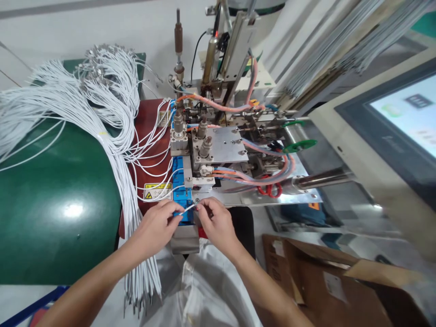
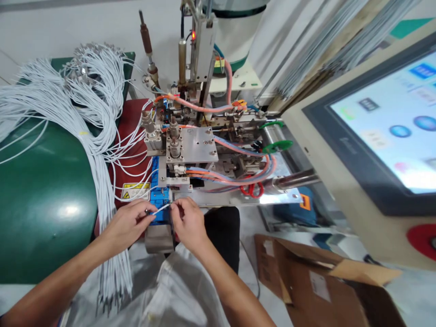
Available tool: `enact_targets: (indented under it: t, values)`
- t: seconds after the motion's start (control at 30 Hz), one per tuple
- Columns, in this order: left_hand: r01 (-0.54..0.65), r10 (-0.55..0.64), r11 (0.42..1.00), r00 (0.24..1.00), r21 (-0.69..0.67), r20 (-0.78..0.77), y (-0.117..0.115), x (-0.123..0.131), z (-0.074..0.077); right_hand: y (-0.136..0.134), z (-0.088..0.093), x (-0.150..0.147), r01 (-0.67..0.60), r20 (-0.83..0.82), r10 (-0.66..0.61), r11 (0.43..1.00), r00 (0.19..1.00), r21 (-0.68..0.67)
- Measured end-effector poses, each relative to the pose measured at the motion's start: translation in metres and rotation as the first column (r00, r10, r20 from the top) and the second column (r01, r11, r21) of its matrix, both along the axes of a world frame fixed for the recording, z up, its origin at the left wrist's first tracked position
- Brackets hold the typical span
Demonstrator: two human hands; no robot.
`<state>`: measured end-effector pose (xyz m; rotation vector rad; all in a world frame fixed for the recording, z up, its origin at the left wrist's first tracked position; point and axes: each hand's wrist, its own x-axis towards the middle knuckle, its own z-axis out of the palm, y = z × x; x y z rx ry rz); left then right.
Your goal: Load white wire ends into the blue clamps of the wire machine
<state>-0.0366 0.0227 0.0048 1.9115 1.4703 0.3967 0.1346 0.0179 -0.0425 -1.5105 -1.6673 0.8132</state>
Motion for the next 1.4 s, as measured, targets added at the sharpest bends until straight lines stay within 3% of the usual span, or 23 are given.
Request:
enact_targets:
  t: [0.13, 0.37, 0.6, 0.83, 0.97, 1.07, 1.23, 1.4]
  values:
    - [0.05, -0.042, 0.993, 0.996, 0.105, -0.085, 0.007, -0.004, -0.005, 0.003, -0.004, -0.001, -0.02, 0.052, 0.02, 1.0, 0.998, -0.009]
    - [0.062, -0.041, 0.993, 0.979, 0.101, -0.2, 0.012, 0.001, -0.009, 0.012, -0.003, 0.003, -0.087, -0.006, 0.087, 0.98, 0.996, -0.177]
    - [0.109, -0.08, 0.989, 0.959, 0.095, -0.272, 0.011, 0.003, -0.01, 0.017, -0.01, 0.008, -0.198, -0.005, 0.199, 0.974, 0.98, -0.113]
    - [0.121, -0.071, 0.986, 0.928, 0.115, -0.365, 0.007, 0.006, -0.007, 0.012, -0.027, -0.011, -0.005, 0.004, 0.005, 1.0, 1.0, -0.001]
    - [0.17, -0.06, 0.964, 0.887, 0.203, -0.459, 0.001, 0.005, -0.006, 0.011, -0.031, -0.012, -0.01, -0.03, 0.009, 0.999, 1.0, -0.035]
    - [0.215, -0.09, 0.944, 0.898, 0.25, -0.43, 0.0, 0.001, -0.011, 0.014, -0.029, -0.006, 0.01, -0.069, -0.016, 0.996, 0.997, -0.091]
    - [0.303, -0.148, 0.885, 0.902, 0.353, -0.405, -0.003, -0.014, -0.021, 0.017, -0.02, 0.007, 0.201, -0.232, -0.215, 0.976, 0.949, -0.082]
    - [0.437, -0.286, 0.832, 0.866, 0.342, -0.409, -0.019, -0.035, -0.005, 0.012, -0.014, 0.019, 0.209, -0.357, -0.237, 0.971, 0.903, -0.117]
